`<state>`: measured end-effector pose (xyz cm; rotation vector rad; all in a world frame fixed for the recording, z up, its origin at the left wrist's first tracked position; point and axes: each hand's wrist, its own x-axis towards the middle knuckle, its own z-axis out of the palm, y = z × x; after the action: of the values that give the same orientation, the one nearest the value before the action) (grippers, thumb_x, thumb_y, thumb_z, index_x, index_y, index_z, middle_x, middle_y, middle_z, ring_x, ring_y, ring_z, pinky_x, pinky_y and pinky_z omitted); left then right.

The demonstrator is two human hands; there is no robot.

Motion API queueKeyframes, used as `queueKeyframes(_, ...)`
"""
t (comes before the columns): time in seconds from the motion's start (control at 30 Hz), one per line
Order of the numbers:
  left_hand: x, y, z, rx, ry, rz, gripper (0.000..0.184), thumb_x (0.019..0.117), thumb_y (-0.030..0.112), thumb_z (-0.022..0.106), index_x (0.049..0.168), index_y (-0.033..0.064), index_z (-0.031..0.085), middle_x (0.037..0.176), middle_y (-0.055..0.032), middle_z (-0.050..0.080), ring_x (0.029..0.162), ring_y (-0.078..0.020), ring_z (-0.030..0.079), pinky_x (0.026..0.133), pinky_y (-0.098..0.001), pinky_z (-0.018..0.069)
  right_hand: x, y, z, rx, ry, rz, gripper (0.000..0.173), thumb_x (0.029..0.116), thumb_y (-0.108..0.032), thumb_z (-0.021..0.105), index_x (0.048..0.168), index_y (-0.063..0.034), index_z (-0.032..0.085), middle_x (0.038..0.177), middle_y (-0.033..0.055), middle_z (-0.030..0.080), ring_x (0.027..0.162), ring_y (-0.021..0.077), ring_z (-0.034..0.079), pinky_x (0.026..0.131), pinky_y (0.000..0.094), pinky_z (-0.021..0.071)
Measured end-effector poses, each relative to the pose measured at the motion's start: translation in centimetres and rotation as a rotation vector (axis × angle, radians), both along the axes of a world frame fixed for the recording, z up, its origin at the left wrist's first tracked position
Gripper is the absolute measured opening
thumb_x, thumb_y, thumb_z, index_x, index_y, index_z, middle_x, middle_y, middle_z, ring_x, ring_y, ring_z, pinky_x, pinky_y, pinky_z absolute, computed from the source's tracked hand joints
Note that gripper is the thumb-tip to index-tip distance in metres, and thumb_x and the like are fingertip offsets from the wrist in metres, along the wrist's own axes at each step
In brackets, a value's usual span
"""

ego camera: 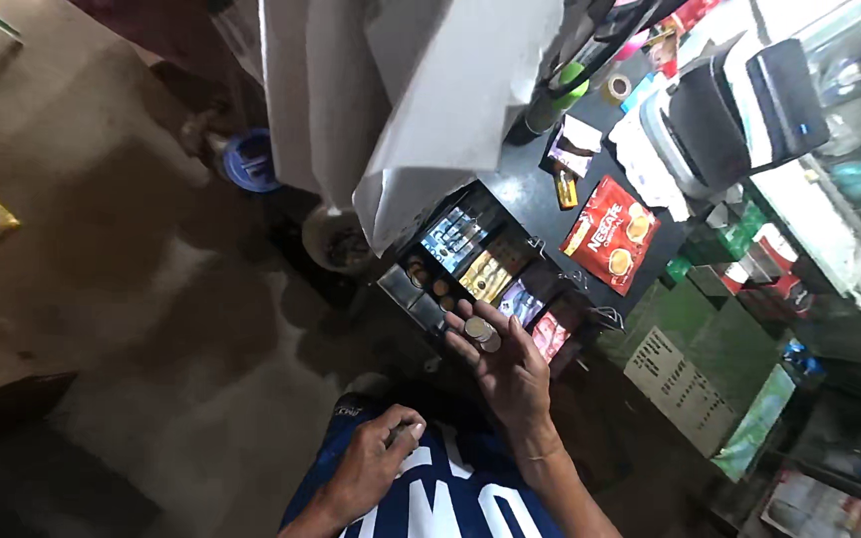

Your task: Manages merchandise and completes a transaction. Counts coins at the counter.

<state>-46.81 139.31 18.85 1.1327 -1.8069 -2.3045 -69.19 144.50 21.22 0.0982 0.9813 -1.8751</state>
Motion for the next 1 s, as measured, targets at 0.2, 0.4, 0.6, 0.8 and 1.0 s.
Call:
queueKeyframes(0.2, -0.4, -1.2, -0.3, 0.000, -0.026, -0.086, 0.020, 0.1024, 0.023, 0.058, 0.111, 0.0087, 0.070, 0.081, 0.0028, 0.066, 0.060, -0.0024, 0.057, 0.054, -0.0188, 0.0485, 0.2, 0.1, -1.2, -0.107, -0.028, 0.002, 0.064, 0.1111, -0.039, 0.016, 0.138, 0.0052, 0.054, 0.139, 0.0291, 0.059, 0.126, 0.0433, 0.061, 0.102, 0.0539, 0.0545)
queueKeyframes(0.4, -0.7, -1.6, -0.6, 0.009, -0.010, -0.099, 0.019, 0.1021, 0.022, 0.059, 0.111, 0.0087, 0.070, 0.083, 0.0025, 0.066, 0.060, -0.0023, 0.057, 0.053, -0.0184, 0.0487, 0.1, -0.1, -1.4, -0.070, 0.035, 0.000, 0.073, 0.1098, -0.050, 0.015, 0.142, 0.0052, 0.051, 0.143, 0.0277, 0.055, 0.131, 0.0410, 0.058, 0.108, 0.0533, 0.0504)
queueKeyframes(0.6, -1.0, -2.0, -0.4, 0.008, -0.014, -0.103, 0.019, 0.1021, 0.022, 0.059, 0.110, 0.0080, 0.069, 0.083, 0.0025, 0.066, 0.061, -0.0017, 0.057, 0.055, -0.0176, 0.0488, 0.0, -0.7, -1.3, -0.044, 0.051, -0.034, 0.081, 0.1072, -0.060, 0.018, 0.144, 0.0067, 0.047, 0.143, 0.0277, 0.056, 0.130, 0.0389, 0.059, 0.109, 0.0510, 0.0499)
queueKeyframes(0.8, -0.9, -2.2, -0.6, 0.002, -0.008, -0.096, 0.019, 0.1016, 0.022, 0.060, 0.110, 0.0073, 0.070, 0.087, 0.0012, 0.068, 0.064, -0.0022, 0.059, 0.057, -0.0187, 0.0505, -0.1, -1.2, -1.3, -0.025, 0.115, -0.025, 0.079, 0.1062, -0.061, 0.022, 0.143, 0.0040, 0.049, 0.143, 0.0253, 0.056, 0.130, 0.0368, 0.059, 0.110, 0.0514, 0.0486)
queueKeyframes(1.0, -0.5, -2.3, -0.7, 0.032, 0.005, -0.089, 0.018, 0.1021, 0.022, 0.060, 0.109, 0.0082, 0.070, 0.087, 0.0020, 0.067, 0.062, -0.0015, 0.057, 0.056, -0.0181, 0.0491, -0.7, -1.5, -0.7, -0.005, 0.247, -0.030, 0.082, 0.1013, -0.069, 0.034, 0.143, 0.0001, 0.051, 0.142, 0.0218, 0.059, 0.130, 0.0351, 0.060, 0.110, 0.0512, 0.0486)
